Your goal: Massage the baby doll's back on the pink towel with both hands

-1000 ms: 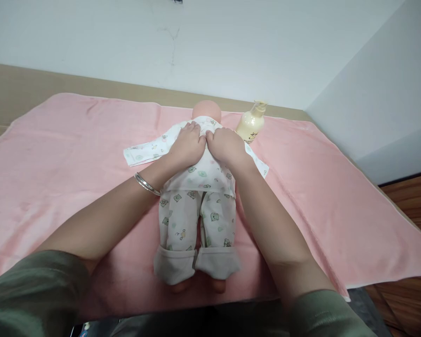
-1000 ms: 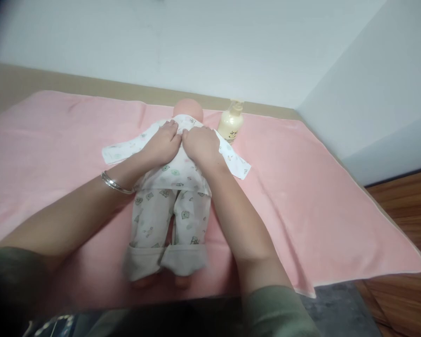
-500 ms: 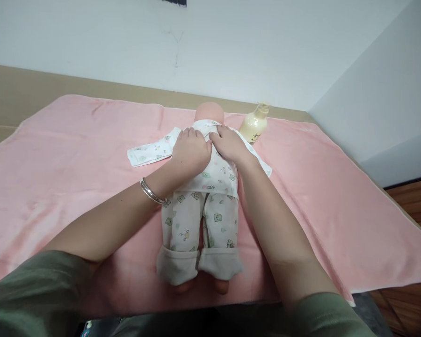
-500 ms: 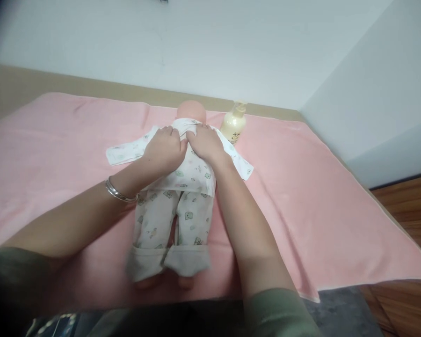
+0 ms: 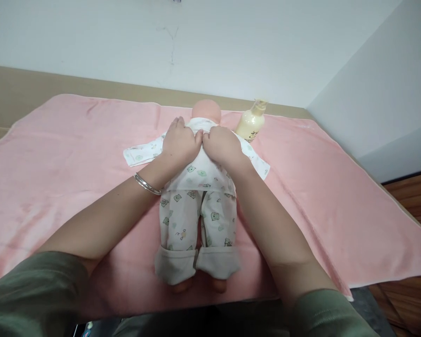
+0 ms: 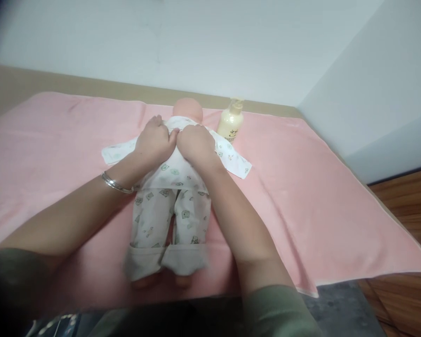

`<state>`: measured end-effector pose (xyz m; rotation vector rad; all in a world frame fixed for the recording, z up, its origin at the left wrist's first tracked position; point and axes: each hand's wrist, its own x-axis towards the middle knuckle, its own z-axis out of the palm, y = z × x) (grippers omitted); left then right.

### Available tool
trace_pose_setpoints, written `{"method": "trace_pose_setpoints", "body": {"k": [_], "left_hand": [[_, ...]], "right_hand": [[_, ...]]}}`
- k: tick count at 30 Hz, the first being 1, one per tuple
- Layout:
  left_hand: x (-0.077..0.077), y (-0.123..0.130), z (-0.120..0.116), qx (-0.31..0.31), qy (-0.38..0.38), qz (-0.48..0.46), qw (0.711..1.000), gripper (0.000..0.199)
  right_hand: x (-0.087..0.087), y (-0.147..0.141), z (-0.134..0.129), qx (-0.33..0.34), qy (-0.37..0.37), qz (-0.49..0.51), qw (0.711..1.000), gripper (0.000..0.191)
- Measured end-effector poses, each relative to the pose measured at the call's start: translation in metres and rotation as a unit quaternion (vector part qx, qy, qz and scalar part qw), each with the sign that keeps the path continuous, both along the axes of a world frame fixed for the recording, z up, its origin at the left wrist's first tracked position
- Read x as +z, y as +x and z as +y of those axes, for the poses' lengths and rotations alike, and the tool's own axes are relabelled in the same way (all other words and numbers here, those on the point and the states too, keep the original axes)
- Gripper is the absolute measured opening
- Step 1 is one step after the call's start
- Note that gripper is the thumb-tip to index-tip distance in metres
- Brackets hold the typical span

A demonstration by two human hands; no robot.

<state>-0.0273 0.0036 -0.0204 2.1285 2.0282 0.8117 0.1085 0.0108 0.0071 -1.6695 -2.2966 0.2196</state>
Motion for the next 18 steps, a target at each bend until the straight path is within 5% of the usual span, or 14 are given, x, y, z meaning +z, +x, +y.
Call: {"method": "trace_pose_setpoints", "body": {"k": [7,18], "left_hand": [[0.013,0.016,-0.022,-0.007,-0.027,0.085,0.996,0.057],[0.006,-0.007,0.007,-0.018,-0.070,-0.002,0.997,0.070]], "right_hand": [[-0.005,0.011,0.017,0.022,-0.008,0.060,0.998,0.051],[0.019,-0.009,-0.022,-0.028,-0.021,-0.017,0.999,0.024]]}}
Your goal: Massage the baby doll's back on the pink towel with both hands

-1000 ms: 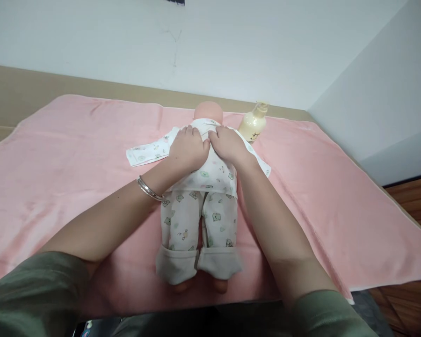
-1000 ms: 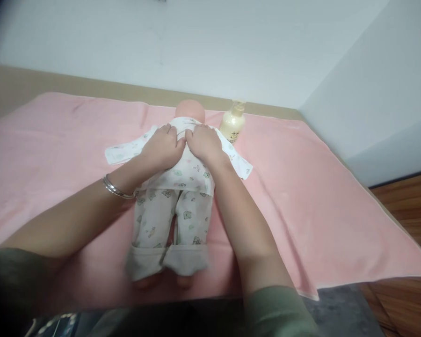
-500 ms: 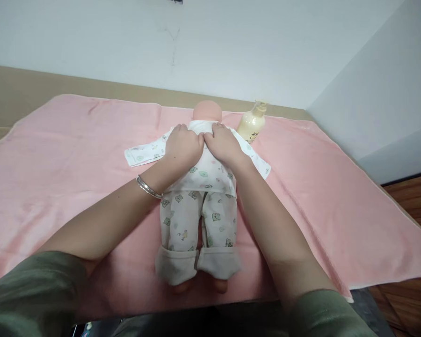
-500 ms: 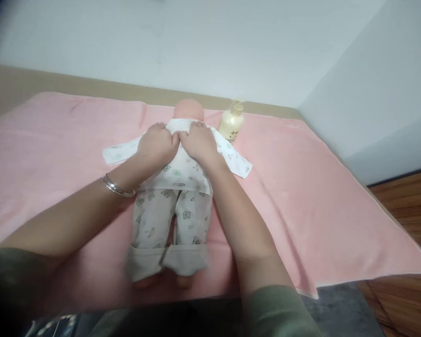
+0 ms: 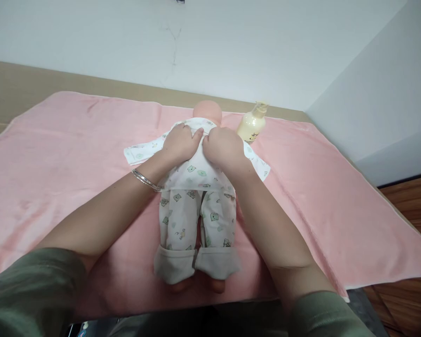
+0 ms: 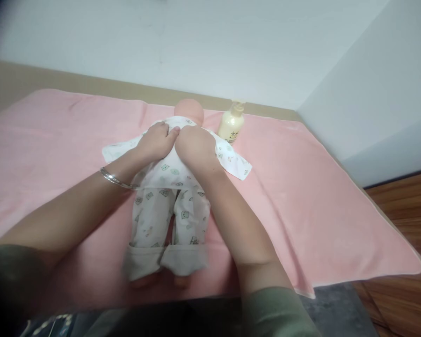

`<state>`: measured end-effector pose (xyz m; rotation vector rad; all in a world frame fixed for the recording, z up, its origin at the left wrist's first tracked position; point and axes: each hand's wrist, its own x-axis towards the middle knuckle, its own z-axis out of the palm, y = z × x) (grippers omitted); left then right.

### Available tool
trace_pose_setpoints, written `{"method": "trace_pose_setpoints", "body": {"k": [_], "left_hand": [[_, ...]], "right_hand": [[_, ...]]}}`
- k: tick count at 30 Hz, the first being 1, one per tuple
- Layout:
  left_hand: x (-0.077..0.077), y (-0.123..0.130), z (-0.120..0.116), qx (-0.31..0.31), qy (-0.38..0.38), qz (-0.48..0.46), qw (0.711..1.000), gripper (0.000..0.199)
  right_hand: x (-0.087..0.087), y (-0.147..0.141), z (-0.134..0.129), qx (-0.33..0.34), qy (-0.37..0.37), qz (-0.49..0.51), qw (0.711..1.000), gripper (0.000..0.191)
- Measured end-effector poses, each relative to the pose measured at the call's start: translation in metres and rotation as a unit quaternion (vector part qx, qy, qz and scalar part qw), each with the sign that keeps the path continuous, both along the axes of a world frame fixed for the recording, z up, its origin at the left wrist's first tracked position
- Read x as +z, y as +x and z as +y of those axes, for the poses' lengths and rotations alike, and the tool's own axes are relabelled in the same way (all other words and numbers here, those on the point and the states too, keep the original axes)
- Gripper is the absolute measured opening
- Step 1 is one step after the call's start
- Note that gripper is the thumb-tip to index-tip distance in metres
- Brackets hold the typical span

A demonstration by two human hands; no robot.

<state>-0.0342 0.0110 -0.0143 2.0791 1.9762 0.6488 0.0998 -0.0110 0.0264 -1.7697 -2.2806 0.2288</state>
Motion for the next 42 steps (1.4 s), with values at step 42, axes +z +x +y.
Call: {"method": "trace_pose_setpoints", "body": {"k": [42], "left_hand": [[-0.030,0.006,0.017,-0.023,0.089,-0.109,0.990,0.060]], "right_hand": [[-0.041,0.020,0.049,0.059,0.043,0.099,0.992,0.055]]}}
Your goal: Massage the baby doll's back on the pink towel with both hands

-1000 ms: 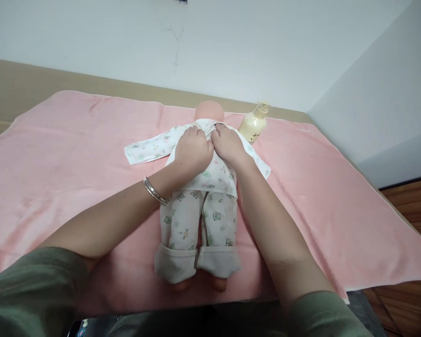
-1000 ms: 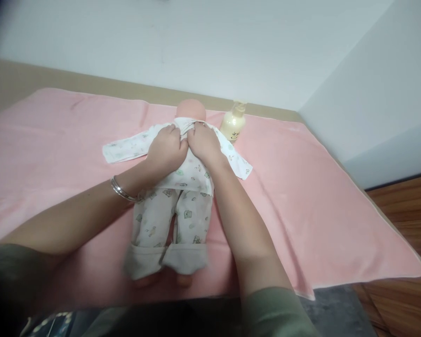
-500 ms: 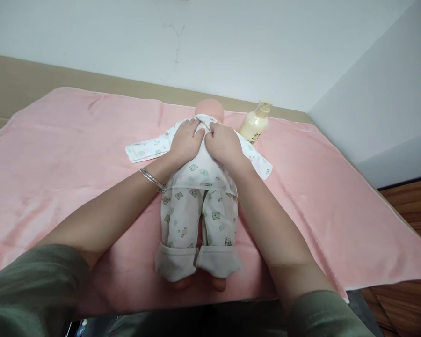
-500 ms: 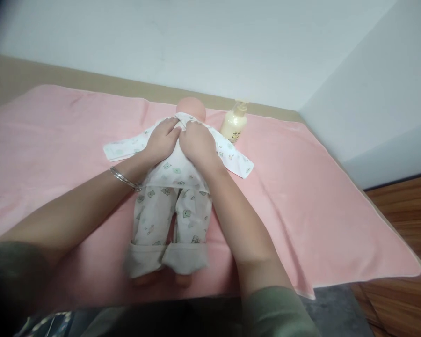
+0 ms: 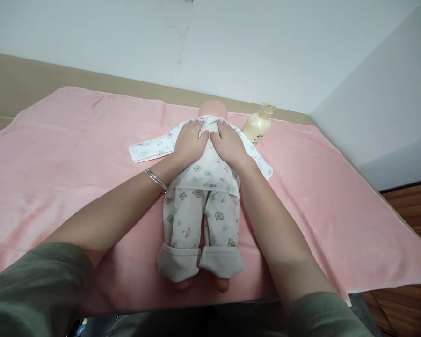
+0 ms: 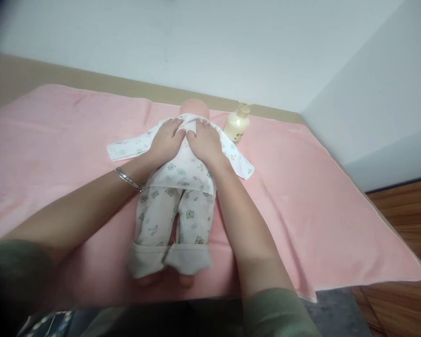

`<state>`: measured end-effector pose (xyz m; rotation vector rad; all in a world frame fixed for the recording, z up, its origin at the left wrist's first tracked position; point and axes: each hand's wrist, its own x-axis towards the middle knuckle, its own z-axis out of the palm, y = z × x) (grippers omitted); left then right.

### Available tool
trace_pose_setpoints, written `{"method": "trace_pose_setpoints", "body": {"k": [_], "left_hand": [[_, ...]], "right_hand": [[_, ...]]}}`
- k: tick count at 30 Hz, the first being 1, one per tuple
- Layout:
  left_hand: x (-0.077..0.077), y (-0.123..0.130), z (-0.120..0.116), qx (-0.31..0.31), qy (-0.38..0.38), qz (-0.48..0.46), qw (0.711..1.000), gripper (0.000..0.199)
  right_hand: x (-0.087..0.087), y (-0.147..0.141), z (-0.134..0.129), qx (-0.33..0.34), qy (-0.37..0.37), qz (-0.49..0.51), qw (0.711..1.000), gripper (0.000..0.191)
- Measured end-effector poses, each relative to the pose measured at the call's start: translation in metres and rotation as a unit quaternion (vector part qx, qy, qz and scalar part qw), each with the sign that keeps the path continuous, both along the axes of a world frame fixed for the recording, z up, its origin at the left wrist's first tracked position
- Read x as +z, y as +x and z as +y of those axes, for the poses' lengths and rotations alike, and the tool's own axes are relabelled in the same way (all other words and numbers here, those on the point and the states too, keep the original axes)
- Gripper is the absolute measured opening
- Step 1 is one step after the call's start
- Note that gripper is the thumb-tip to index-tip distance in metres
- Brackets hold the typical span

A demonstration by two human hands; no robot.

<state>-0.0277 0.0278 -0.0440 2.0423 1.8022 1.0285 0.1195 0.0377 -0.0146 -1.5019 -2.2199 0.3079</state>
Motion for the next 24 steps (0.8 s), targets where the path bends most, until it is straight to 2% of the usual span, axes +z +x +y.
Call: {"method": "trace_pose_setpoints", "body": {"k": [7,11,14,17,21,24], "left_hand": [[0.009,0.016,-0.021,0.028,-0.005,0.051,0.998,0.058],[0.013,0.027,-0.034,0.001,0.014,0.078,0.997,0.058],[0.015,0.023,-0.030,-0.014,-0.004,0.066,0.998,0.060],[0.016,0.011,-0.017,-0.019,-0.021,0.039,0.999,0.058],[0.017,-0.006,-0.003,-0.048,-0.012,-0.011,0.999,0.047],[0.019,-0.009,-0.003,-0.057,-0.013,-0.022,0.998,0.045]], "right_hand": [[0.002,0.007,0.001,0.023,0.000,0.026,0.999,0.053],[0.007,0.012,0.000,0.034,-0.006,0.036,0.999,0.048],[0.018,0.011,-0.008,0.030,-0.033,0.008,0.999,0.047],[0.035,0.005,-0.024,0.009,-0.075,-0.061,0.995,0.048],[0.056,-0.001,-0.042,0.017,-0.127,-0.149,0.980,0.034],[0.057,0.000,-0.042,0.027,-0.127,-0.129,0.983,0.024]]}}
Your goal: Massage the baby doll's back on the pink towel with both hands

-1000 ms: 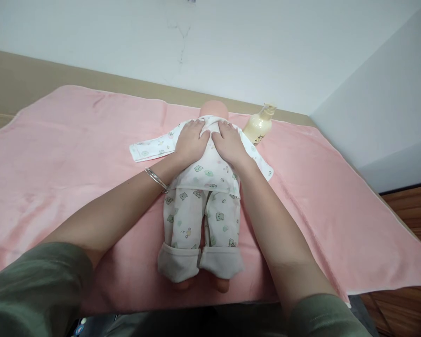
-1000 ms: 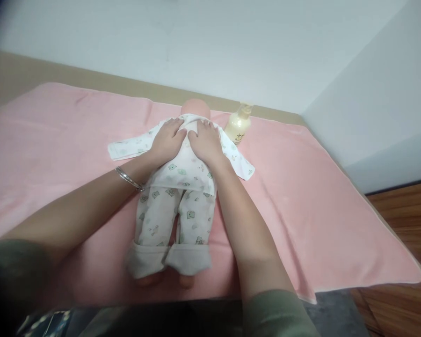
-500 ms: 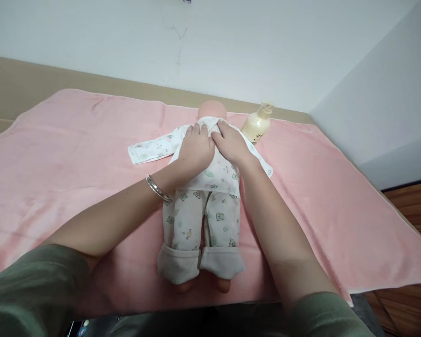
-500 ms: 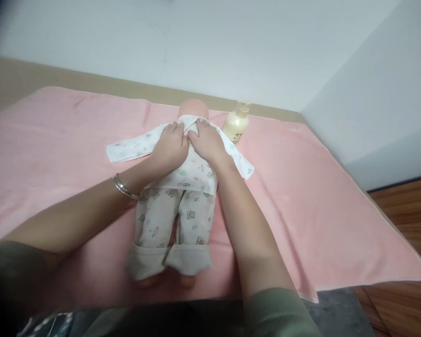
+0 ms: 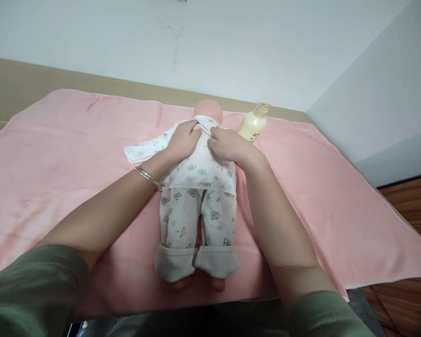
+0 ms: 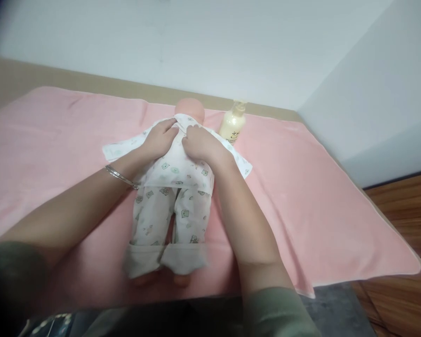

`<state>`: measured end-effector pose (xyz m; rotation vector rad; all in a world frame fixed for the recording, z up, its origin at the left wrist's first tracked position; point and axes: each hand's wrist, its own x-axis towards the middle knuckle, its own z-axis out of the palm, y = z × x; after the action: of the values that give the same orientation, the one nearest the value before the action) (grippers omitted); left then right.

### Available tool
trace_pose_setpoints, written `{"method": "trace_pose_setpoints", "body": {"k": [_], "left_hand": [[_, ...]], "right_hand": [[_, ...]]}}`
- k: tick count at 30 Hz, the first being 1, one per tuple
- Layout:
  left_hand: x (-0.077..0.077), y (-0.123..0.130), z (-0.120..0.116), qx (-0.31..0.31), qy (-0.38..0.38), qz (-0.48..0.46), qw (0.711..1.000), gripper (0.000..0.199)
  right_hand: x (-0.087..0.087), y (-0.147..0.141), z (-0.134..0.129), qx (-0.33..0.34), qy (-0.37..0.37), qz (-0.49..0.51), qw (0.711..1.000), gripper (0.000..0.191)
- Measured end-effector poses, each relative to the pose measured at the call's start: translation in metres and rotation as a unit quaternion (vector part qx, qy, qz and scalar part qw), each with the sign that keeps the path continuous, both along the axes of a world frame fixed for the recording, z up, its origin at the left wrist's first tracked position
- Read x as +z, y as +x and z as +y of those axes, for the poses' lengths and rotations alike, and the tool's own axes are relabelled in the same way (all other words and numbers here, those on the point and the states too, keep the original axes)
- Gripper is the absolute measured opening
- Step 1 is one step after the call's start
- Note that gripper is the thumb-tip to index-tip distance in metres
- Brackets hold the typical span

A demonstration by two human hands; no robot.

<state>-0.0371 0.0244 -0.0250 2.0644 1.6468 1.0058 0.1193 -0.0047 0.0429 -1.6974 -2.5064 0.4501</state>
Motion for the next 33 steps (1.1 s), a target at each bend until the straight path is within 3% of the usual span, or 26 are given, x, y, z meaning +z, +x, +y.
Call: {"method": "trace_pose_setpoints", "body": {"k": [7,10,15,19,21,24,29,33], "left_hand": [[0.006,0.027,-0.027,0.059,0.010,0.141,0.988,0.051],[0.007,0.033,-0.033,0.053,0.027,0.152,0.987,0.047],[0.005,0.015,-0.016,0.032,0.002,0.097,0.995,0.048],[0.001,-0.002,-0.001,0.021,-0.021,0.008,1.000,0.043],[0.004,-0.001,-0.003,0.031,-0.030,0.016,0.999,0.042],[0.012,0.013,-0.018,0.056,-0.033,0.092,0.994,0.045],[0.015,0.039,-0.047,0.050,0.019,0.188,0.981,0.044],[0.011,0.033,-0.039,0.031,0.033,0.168,0.985,0.042]], "right_hand": [[-0.038,0.011,0.036,-0.018,0.076,0.160,0.984,0.033],[-0.047,0.010,0.043,-0.013,0.084,0.167,0.982,0.042],[-0.034,-0.003,0.028,-0.027,0.071,0.078,0.994,0.048],[-0.016,-0.010,0.008,-0.023,0.026,0.037,0.999,0.037],[-0.011,-0.008,0.005,-0.032,0.012,0.047,0.998,0.030],[-0.016,-0.001,0.013,-0.036,0.018,0.096,0.995,0.024],[-0.039,0.008,0.035,-0.017,0.082,0.175,0.981,0.032],[-0.041,0.001,0.032,-0.034,0.105,0.131,0.985,0.043]]}}
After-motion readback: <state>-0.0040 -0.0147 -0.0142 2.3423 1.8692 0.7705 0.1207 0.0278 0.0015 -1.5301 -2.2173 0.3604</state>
